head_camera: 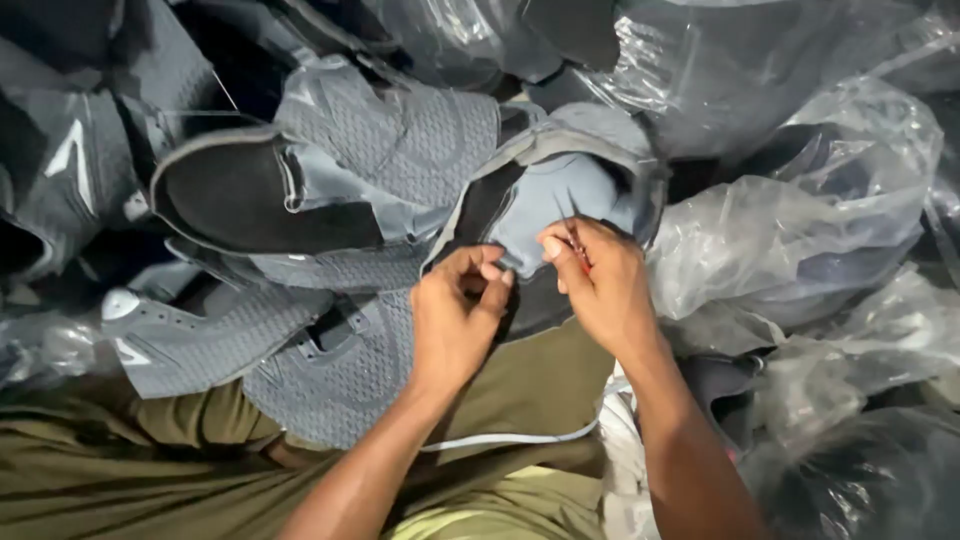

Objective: The person trims excess threads and material from shoe uppers using thread snips.

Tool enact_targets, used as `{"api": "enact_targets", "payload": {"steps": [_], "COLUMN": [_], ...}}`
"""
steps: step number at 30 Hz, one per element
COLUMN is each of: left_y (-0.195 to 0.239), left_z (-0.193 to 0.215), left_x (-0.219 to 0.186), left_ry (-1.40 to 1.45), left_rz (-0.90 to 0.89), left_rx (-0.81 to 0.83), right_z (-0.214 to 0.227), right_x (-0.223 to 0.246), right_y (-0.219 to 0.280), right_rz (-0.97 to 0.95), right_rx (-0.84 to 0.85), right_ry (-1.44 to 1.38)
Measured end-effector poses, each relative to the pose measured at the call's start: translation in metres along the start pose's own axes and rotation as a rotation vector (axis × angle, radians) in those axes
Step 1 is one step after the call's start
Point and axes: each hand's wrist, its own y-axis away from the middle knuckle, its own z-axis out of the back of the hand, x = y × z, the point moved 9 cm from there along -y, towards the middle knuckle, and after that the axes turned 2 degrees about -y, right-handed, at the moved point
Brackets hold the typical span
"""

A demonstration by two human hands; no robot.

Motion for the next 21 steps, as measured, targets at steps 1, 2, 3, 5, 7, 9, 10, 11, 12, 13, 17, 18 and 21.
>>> {"api": "enact_targets", "payload": {"steps": [1, 2, 3, 5, 7, 9, 10, 11, 12, 13, 17, 18, 21], "left_y": [0.000, 0.001, 0.000, 0.002, 0.004, 0.005, 0.004, 0.003, 0.001, 0.002, 0.002, 0.004, 0.003], "left_z": [-0.002, -0.002, 0.000, 0.001, 0.002, -0.001, 0.000, 0.000, -0.001, 0.000, 0.000, 0.002, 0.001], "left_x": [0.002, -0.003, -0.010, -0.018, -0.026, -0.027, -0.026, -0.025, -0.025, -0.025, -0.023, -0.023, -0.021], "left_ry": [0.010, -0.016, -0.044, -0.128, -0.217, -0.217, -0.211, -0.218, -0.225, -0.222, -0.197, -0.190, -0.157], "left_rz": [0.007, -0.054, -0.118, -0.218, -0.317, -0.373, -0.370, -0.369, -0.368, -0.369, -0.363, -0.381, -0.353], "left_rx": [-0.003, -0.017, -0.040, -0.085, -0.125, -0.114, -0.118, -0.107, -0.096, -0.097, -0.129, -0.168, -0.226], "right_z": [0.000, 0.001, 0.001, 0.004, 0.008, 0.028, 0.031, 0.036, 0.040, 0.040, 0.028, 0.022, 0.015], "right_x": [0.000, -0.004, -0.005, 0.002, 0.014, 0.030, 0.030, 0.041, 0.052, 0.053, 0.069, 0.076, 0.053], "right_y": [0.003, 0.005, 0.004, 0.007, 0.008, 0.009, 0.006, 0.004, 0.004, 0.000, -0.011, -0.011, -0.006], "right_rz": [0.000, -0.042, -0.076, -0.069, -0.064, -0.026, -0.024, 0.092, 0.209, 0.211, 0.310, 0.354, 0.293], "right_rx": [0.010, 0.010, 0.011, 0.019, 0.020, -0.140, -0.134, -0.162, -0.189, -0.189, -0.063, -0.021, 0.057], "right_ry": [0.007, -0.074, -0.158, -0.145, -0.132, -0.030, -0.026, 0.058, 0.143, 0.145, 0.185, 0.262, 0.372]}}
